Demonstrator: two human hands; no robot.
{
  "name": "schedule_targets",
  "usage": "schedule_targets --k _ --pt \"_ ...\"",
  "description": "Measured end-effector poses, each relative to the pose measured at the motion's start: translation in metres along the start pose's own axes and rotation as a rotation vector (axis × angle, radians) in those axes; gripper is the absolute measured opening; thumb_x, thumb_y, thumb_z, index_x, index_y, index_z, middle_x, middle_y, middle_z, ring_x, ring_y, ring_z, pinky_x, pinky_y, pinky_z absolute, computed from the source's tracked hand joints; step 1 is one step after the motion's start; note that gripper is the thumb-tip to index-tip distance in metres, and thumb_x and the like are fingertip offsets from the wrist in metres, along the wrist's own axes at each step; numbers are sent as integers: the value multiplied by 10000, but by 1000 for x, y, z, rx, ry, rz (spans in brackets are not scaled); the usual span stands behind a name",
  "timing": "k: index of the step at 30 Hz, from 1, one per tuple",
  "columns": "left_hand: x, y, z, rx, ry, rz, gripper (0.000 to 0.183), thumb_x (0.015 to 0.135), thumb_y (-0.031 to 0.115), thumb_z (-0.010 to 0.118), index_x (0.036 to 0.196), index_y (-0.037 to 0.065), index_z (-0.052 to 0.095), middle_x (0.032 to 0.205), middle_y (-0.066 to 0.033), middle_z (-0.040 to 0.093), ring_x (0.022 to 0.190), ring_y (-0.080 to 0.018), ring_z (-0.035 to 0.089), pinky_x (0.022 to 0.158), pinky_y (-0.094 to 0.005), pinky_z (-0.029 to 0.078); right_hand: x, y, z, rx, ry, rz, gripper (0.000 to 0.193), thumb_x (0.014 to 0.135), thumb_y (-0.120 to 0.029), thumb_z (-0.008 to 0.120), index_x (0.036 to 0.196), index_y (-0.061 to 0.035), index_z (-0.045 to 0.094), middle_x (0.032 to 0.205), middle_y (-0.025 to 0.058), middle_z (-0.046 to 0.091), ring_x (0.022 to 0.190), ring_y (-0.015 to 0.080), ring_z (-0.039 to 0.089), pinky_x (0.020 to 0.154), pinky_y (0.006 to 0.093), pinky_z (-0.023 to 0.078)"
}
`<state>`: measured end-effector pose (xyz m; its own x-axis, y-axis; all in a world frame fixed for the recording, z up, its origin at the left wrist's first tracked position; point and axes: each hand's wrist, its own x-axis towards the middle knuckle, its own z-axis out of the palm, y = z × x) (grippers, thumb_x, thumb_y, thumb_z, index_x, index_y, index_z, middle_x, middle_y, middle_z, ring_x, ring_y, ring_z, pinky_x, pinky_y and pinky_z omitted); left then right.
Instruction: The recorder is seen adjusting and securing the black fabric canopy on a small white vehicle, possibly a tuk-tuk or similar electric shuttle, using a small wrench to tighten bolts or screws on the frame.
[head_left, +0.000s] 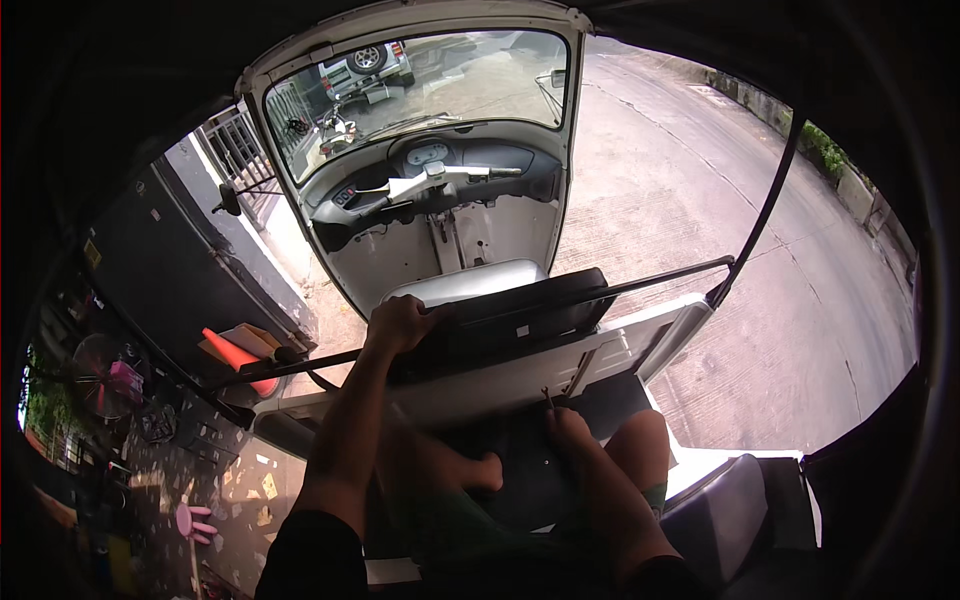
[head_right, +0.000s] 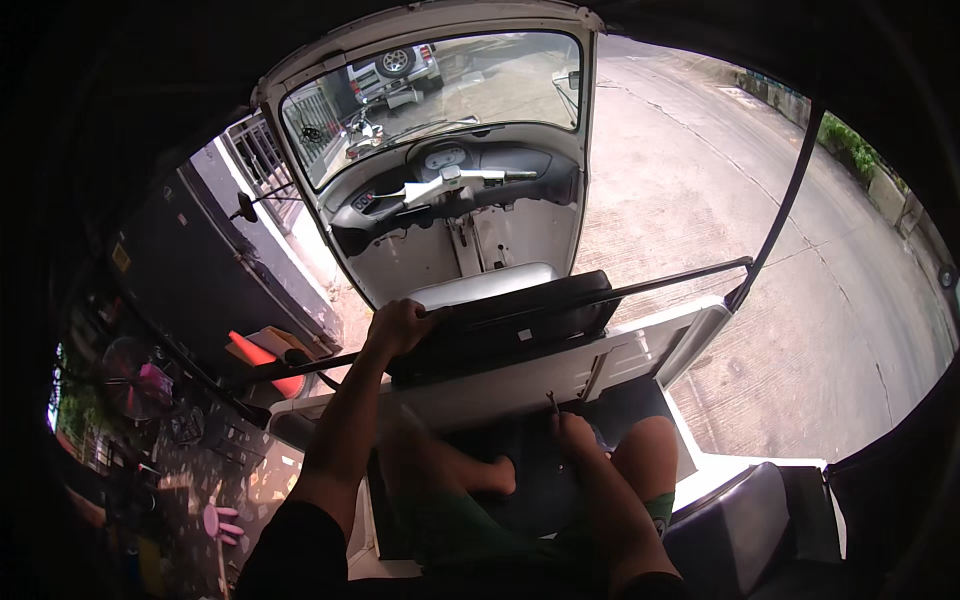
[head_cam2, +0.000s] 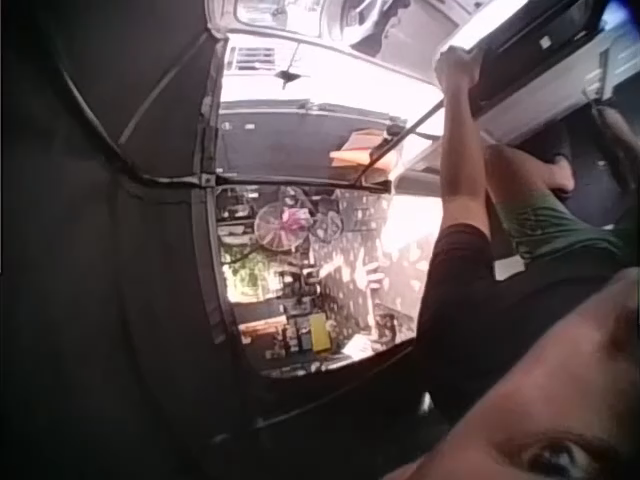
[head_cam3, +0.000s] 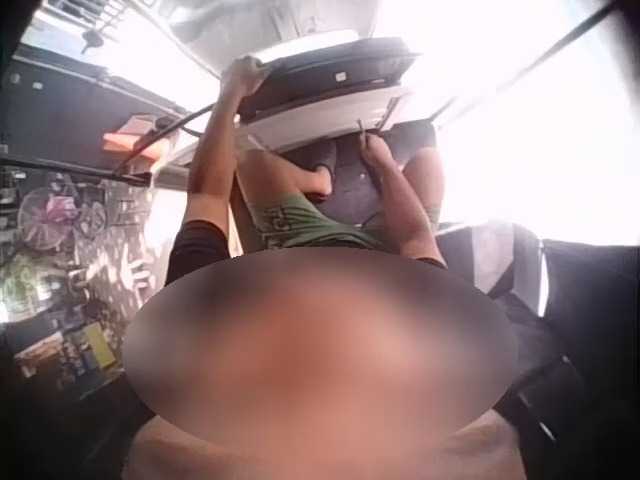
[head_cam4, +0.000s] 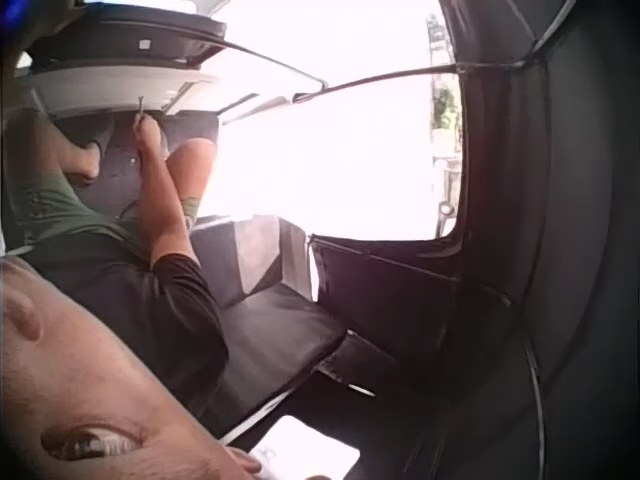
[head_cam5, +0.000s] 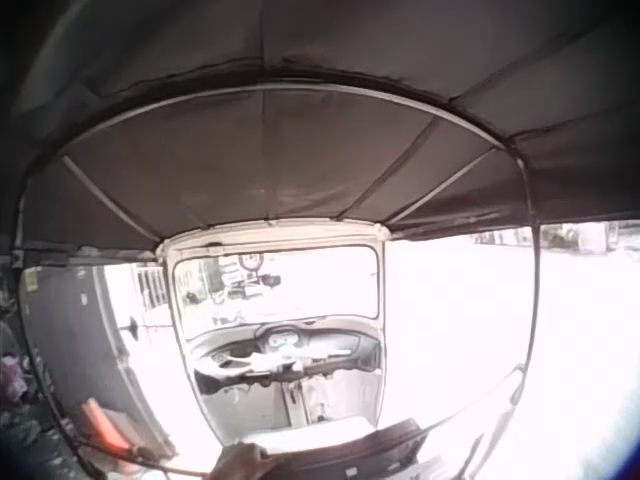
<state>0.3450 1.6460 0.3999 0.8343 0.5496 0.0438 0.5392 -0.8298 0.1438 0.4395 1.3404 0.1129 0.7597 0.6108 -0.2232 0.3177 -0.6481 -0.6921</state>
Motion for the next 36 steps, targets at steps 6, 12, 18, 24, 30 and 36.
schedule_targets --k 6,12,18,24,30,36 --pt "-1 5 8 -176 205 31 526 896 544 667 868 21 713 845 -181 722 865 -361 708 812 -469 550 22 -4 -6 -141 -92 79 419 996 -376 501 1070 -13 696 1062 259 705 1042 450 666 915 543 521" --pt "-21 -8 29 -101 644 169 286 905 321 694 881 38 658 958 -148 697 947 -356 666 826 -457 529 5 -12 -13 20 61 -189 354 947 -328 560 1007 -12 708 1028 264 697 991 453 669 877 524 530" --pt "-90 -18 76 -60 905 476 356 834 216 763 1123 38 658 1216 -184 630 1149 -397 573 1002 -486 454 -67 7 -96 -172 318 -483 284 939 -250 537 855 -15 674 888 220 686 896 433 669 791 510 539" --pt "-131 -27 70 -70 610 378 405 812 240 787 1150 45 680 1403 -212 529 1361 -414 444 1128 -540 369 -188 138 -158 199 887 -205 200 981 -147 515 936 4 638 780 200 641 762 373 639 694 485 472" --pt "-180 21 1 -362 -94 206 327 895 230 726 1157 37 697 1103 -147 740 1046 -254 710 934 -373 549 -309 363 -77 -109 895 439 257 1013 -256 477 1007 -45 622 925 227 687 897 452 650 756 545 484" --pt "-282 60 -11 -153 132 303 437 974 363 642 1260 33 630 1225 -176 677 1156 -311 650 998 -401 504 -334 429 -22 -294 1017 713 380 1012 -475 463 1017 -119 597 944 165 719 805 438 676 695 567 497"
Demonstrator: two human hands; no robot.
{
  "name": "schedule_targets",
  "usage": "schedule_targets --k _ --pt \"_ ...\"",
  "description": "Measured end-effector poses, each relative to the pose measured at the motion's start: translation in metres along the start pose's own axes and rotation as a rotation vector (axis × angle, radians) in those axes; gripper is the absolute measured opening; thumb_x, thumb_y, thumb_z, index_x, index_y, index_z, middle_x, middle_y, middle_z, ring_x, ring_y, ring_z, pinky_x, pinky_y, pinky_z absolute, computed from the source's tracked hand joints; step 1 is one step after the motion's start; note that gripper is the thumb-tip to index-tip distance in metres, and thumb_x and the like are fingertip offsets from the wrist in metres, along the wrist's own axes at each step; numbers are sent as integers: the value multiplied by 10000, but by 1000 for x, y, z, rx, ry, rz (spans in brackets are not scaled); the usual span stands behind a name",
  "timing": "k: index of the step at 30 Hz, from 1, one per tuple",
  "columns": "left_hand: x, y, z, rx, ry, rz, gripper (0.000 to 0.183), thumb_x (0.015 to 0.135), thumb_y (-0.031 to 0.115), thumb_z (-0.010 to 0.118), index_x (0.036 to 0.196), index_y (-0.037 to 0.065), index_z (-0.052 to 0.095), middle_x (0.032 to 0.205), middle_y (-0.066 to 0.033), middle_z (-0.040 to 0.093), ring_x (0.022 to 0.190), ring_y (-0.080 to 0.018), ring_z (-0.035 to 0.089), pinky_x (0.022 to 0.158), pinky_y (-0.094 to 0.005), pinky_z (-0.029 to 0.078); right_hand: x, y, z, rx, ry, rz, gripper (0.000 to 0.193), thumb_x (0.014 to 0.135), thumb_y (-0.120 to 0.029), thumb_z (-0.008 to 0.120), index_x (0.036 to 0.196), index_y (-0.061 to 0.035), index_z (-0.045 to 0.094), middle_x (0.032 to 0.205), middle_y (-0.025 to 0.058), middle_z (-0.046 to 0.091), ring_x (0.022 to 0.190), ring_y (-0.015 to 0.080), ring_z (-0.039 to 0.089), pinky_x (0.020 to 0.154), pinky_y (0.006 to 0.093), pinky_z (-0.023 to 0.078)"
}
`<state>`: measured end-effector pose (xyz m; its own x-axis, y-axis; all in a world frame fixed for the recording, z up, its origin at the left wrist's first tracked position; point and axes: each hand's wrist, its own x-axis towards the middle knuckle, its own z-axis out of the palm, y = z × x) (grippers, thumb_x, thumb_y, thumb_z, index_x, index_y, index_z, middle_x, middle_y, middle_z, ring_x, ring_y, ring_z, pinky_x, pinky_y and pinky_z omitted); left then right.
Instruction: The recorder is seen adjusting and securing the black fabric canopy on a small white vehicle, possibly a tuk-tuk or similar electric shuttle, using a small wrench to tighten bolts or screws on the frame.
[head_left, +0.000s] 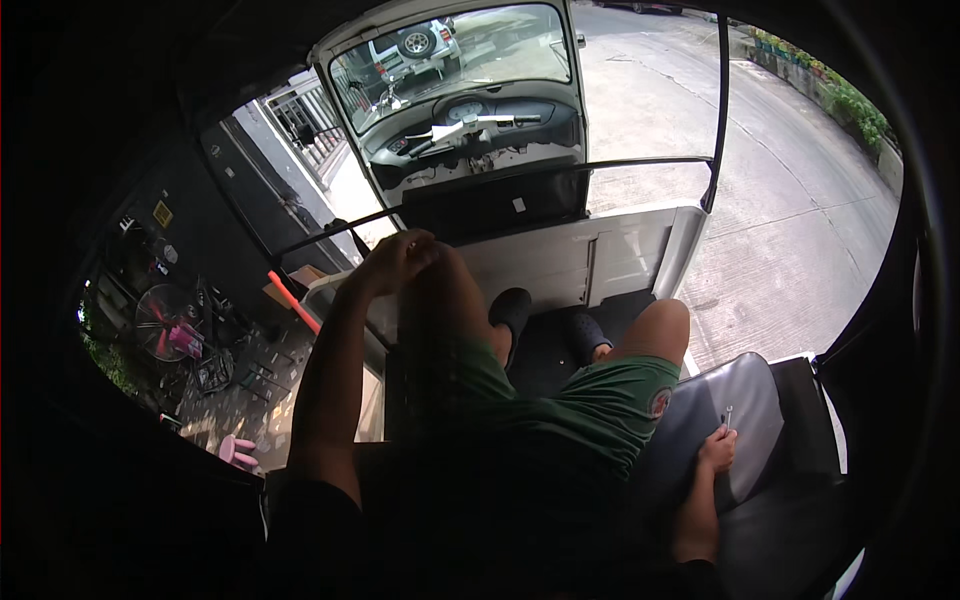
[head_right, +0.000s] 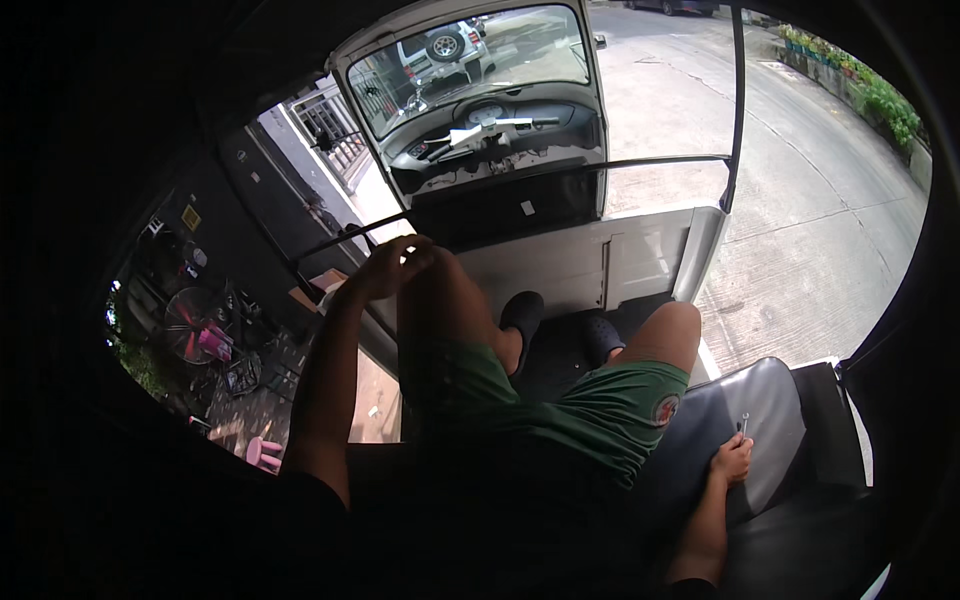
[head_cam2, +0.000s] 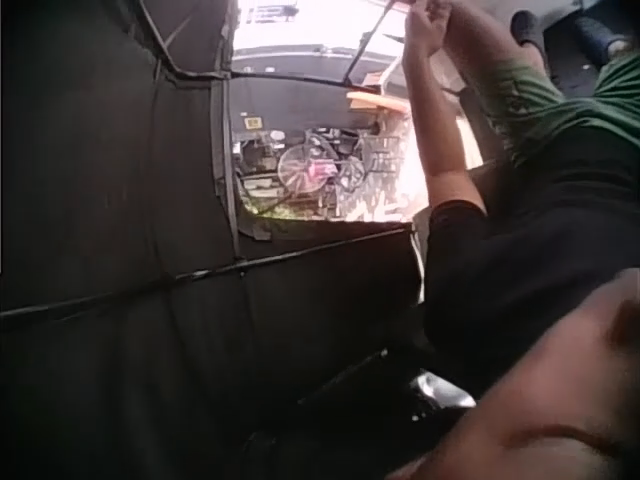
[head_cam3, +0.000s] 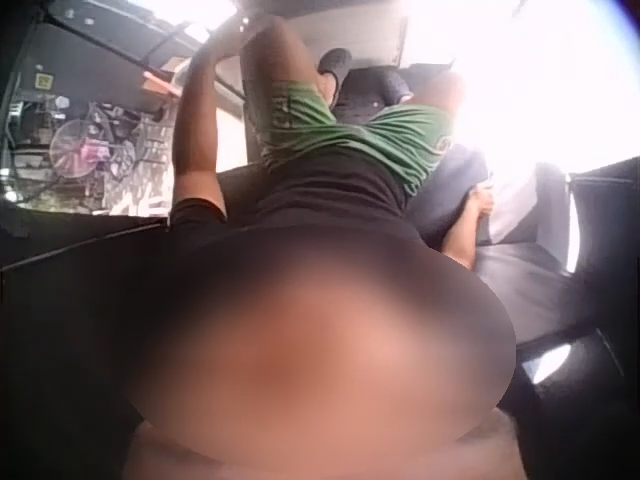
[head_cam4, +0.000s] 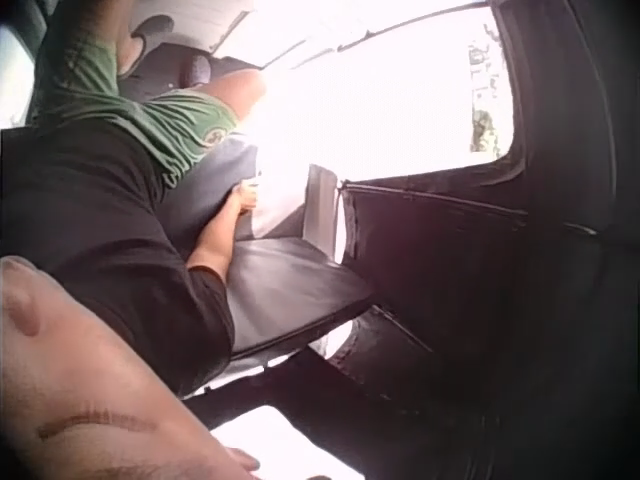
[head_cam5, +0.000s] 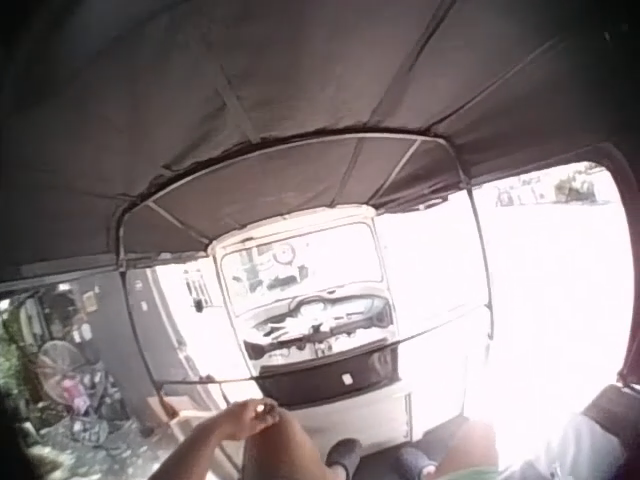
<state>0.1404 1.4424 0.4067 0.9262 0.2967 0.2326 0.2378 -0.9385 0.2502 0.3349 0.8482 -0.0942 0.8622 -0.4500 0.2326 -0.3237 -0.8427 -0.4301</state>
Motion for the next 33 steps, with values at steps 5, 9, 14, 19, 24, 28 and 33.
schedule_targets --k 5,9,14,19,24,28,33 --pt "-95 52 9 -76 469 71 516 990 314 610 1410 29 513 1441 -208 514 1355 -367 474 1132 -449 379 12 0 -9 60 -41 57 385 992 -495 501 1020 -125 604 927 142 724 816 415 685 692 550 499" --pt "-143 88 0 -17 730 57 592 973 265 636 1491 52 441 1508 -207 443 1429 -377 381 1172 -471 325 8 -19 -24 85 -38 25 361 995 -467 501 1086 -131 596 973 137 722 858 411 686 721 550 498" --pt "-178 93 11 80 544 57 722 905 177 687 1534 36 360 1585 -185 353 1468 -389 334 1201 -497 281 3 -18 -23 53 -77 65 385 964 -444 548 1137 -101 571 1074 141 692 940 396 679 784 538 493" --pt "-231 69 99 121 659 64 772 877 181 710 1531 6 339 1575 -261 317 1464 -467 296 1204 -549 251 0 -31 -20 53 5 -103 389 948 -442 570 1119 -93 577 1057 130 673 1009 367 656 854 511 474" --pt "-247 76 126 80 701 -81 754 869 167 708 1501 -44 356 1532 -334 328 1439 -503 315 1186 -568 277 -2 -17 -25 26 -4 -30 389 943 -434 578 1096 -77 582 1063 145 676 965 396 660 825 520 485" --pt "-236 59 142 13 876 58 729 873 169 714 1483 -50 380 1514 -310 380 1418 -495 361 1166 -557 322 1 -16 -21 53 20 -13 381 935 -409 581 1109 -70 584 1061 176 688 941 427 659 817 537 487" --pt "-320 30 226 -33 781 74 775 883 266 771 1479 -45 386 1527 -279 389 1424 -454 381 1166 -543 328 6 -20 -20 88 28 -9 377 929 -397 588 1100 -61 587 1056 180 687 945 423 664 827 530 493"
